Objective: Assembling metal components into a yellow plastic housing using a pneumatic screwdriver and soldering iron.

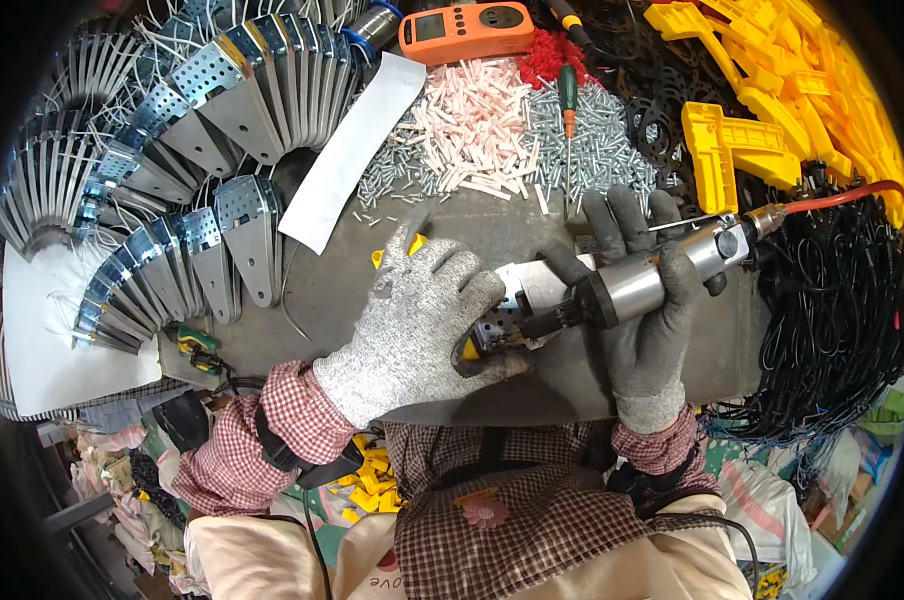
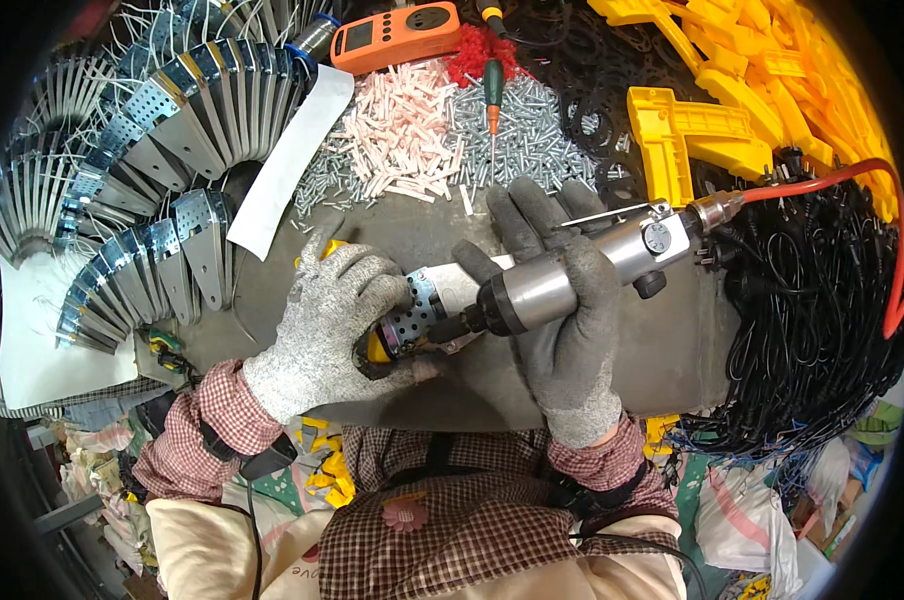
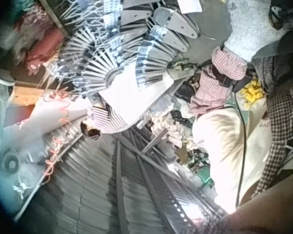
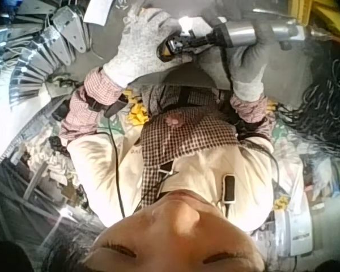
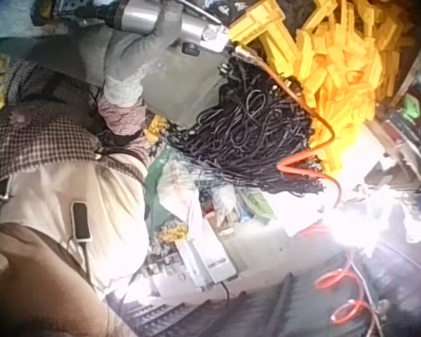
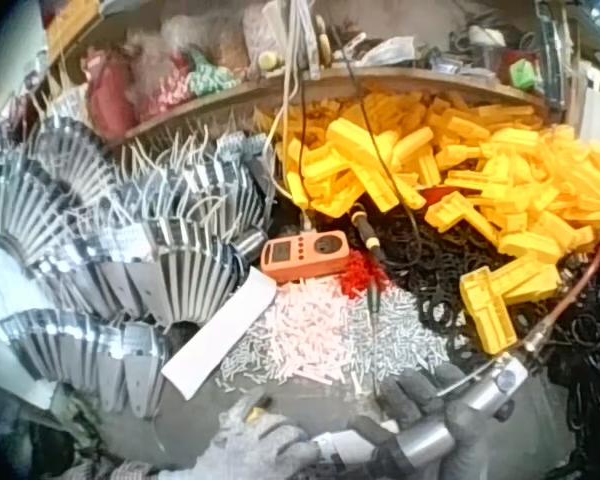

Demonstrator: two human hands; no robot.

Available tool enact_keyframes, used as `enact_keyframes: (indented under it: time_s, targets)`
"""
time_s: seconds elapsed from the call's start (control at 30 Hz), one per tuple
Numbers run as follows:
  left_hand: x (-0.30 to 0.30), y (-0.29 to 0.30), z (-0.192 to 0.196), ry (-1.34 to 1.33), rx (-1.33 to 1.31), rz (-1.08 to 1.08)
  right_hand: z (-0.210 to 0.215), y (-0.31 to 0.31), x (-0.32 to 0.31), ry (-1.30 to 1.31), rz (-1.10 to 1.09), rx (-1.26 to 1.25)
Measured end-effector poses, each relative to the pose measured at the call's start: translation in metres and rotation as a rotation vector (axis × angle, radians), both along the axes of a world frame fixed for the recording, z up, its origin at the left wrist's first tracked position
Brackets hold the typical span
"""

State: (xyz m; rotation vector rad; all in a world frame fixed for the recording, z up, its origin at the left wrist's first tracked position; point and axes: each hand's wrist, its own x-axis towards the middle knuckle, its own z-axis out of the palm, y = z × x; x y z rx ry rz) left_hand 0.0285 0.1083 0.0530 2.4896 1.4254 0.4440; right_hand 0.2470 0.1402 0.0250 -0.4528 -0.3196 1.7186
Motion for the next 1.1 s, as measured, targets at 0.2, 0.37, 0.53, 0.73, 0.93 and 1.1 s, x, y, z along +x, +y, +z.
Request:
enact_keyframes:
  time_s: [0.2, 0.37, 0.53, 0.73, 0.93, 1.1]
  targets:
    - [0.004, 0.003, 0.003, -0.039, -0.07, 0.033, -0.014, 0.001, 0.006, -0.044, 0.039, -0.005]
    - [0.003, 0.004, 0.001, -0.062, -0.036, 0.02, -0.007, 0.002, 0.004, -0.053, 0.026, -0.01]
    - [0.006, 0.006, 0.002, -0.134, -0.078, 0.092, 0.002, 0.019, 0.011, 0.016, -0.049, -0.077]
    - [0.007, 0.005, -0.005, -0.172, -0.078, 0.208, -0.005, 0.02, 0.003, 0.068, 0.025, 0.077]
    - [0.004, 0.008, -0.002, -0.188, -0.048, 0.17, -0.004, 0.021, 0.004, 0.091, 0.076, 0.131]
    - [-0.001, 0.007, -0.006, -0.318, 0.03, 0.096, -0.009, 0.023, -0.002, 0.11, 0.123, 0.046]
